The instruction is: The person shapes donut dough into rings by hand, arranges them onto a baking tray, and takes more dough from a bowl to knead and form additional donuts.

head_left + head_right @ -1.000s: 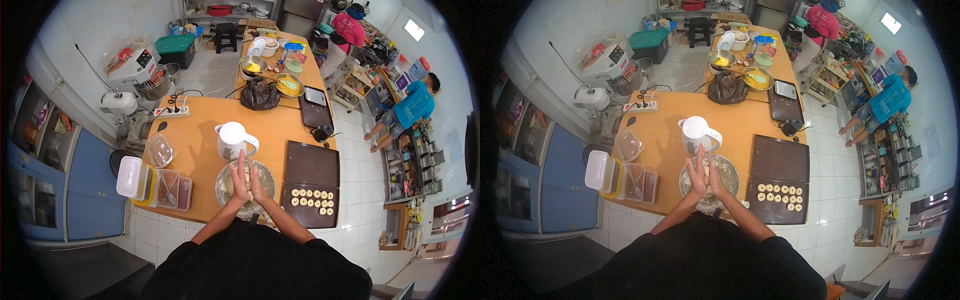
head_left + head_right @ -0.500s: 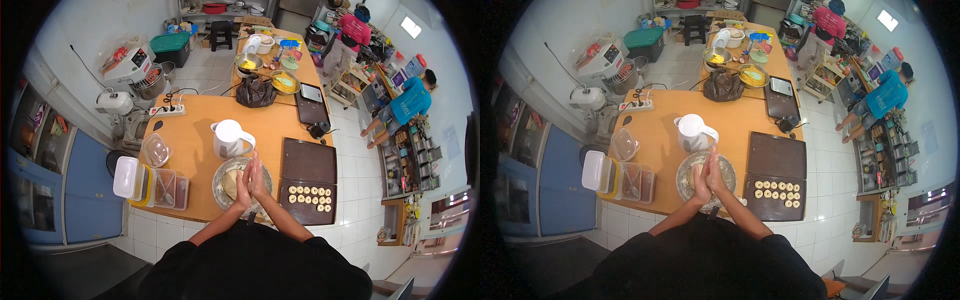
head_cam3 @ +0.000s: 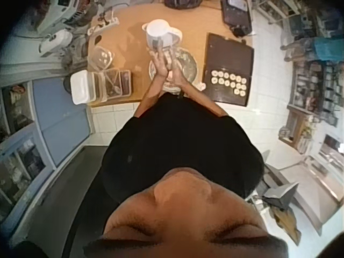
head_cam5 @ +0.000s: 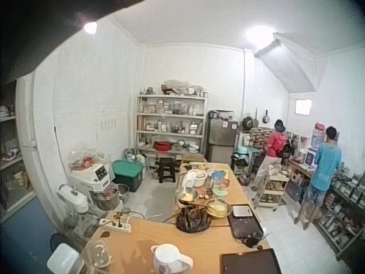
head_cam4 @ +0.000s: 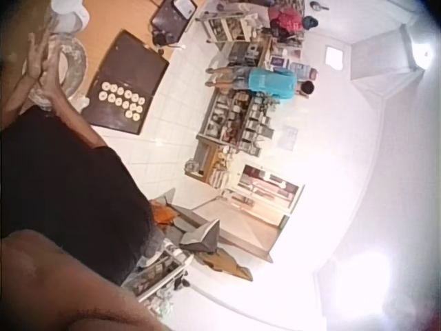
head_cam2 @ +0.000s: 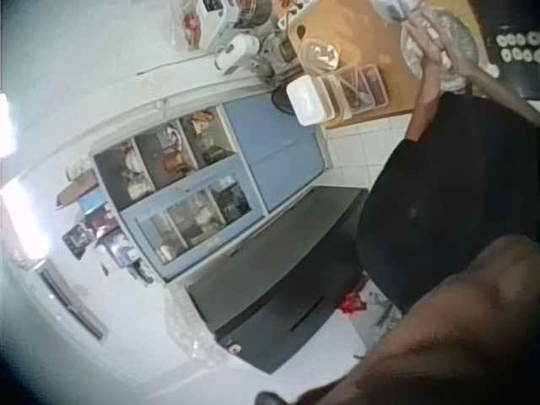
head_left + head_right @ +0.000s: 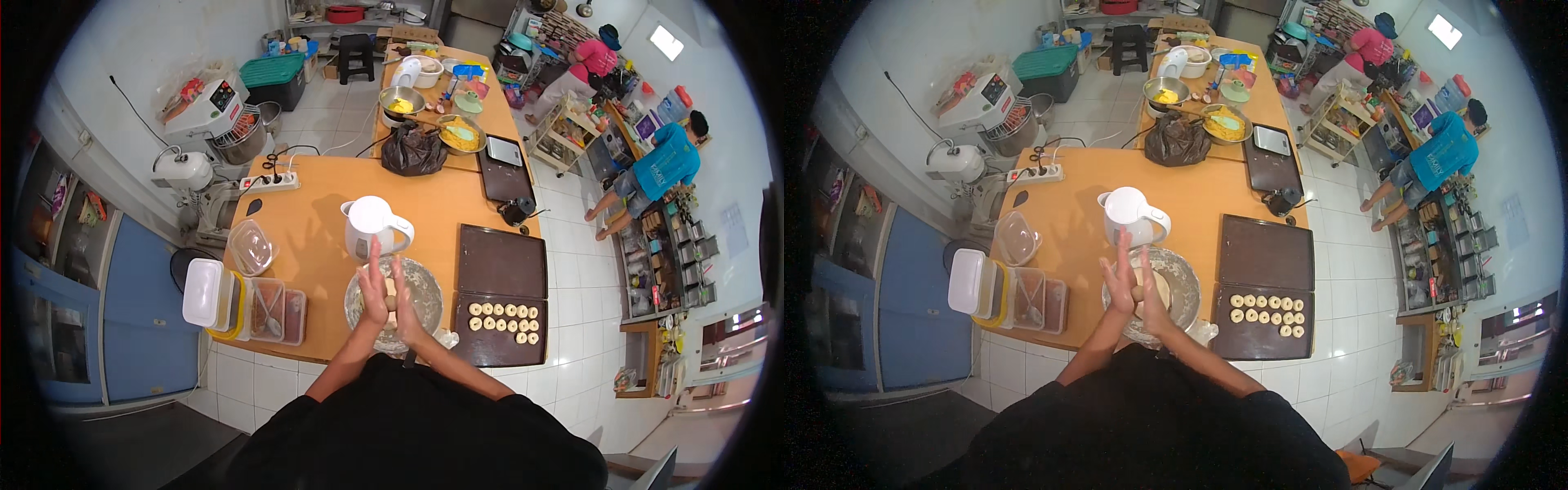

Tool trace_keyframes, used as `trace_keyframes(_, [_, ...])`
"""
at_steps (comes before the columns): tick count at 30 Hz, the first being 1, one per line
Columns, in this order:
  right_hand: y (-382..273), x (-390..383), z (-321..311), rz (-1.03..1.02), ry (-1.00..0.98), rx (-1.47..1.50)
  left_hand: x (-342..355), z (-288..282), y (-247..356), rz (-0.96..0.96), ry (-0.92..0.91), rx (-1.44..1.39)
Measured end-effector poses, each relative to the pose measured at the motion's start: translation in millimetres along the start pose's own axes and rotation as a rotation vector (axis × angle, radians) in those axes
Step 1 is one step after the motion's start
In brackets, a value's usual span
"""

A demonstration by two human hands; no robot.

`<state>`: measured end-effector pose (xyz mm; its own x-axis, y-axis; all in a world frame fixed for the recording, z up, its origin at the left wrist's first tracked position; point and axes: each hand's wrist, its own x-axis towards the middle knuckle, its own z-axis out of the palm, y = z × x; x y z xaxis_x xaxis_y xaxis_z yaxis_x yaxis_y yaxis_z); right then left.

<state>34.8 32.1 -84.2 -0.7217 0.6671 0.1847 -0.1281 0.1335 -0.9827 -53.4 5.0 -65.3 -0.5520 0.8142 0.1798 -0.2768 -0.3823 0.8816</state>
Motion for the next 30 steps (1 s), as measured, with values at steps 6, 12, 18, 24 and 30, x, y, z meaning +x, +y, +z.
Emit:
trace_keyframes(6, [-69.3, -2.6, 14.9, -0.28, -0.144, -0.119, -20.5, -8.3, -18.1, -0.207, 0.123, -0.104])
trace_keyframes(12, [-41.9, 22.4, -16.4, -0.264, -0.012, -0.403, -26.4, 25.4, 32.5, -0.101, -0.051, -0.377])
trace_keyframes(18, [-57.7, 28.1, 1.8, -0.183, -0.087, -0.147, 10.8, 10.7, 41.7, 0.189, -0.003, 0.071])
trace_keyframes(24, [-59.4, 44.7, 0.4, 0.014, 0.093, 0.662, 5.4, 5.6, 21.3, 0.285, 0.04, 0.439])
trace_keyframes(30, [-38.1, 30.7, -6.6, 0.005, 0.024, 0.185, 6.4, 36.3, 68.7, 0.346, -0.05, 0.44])
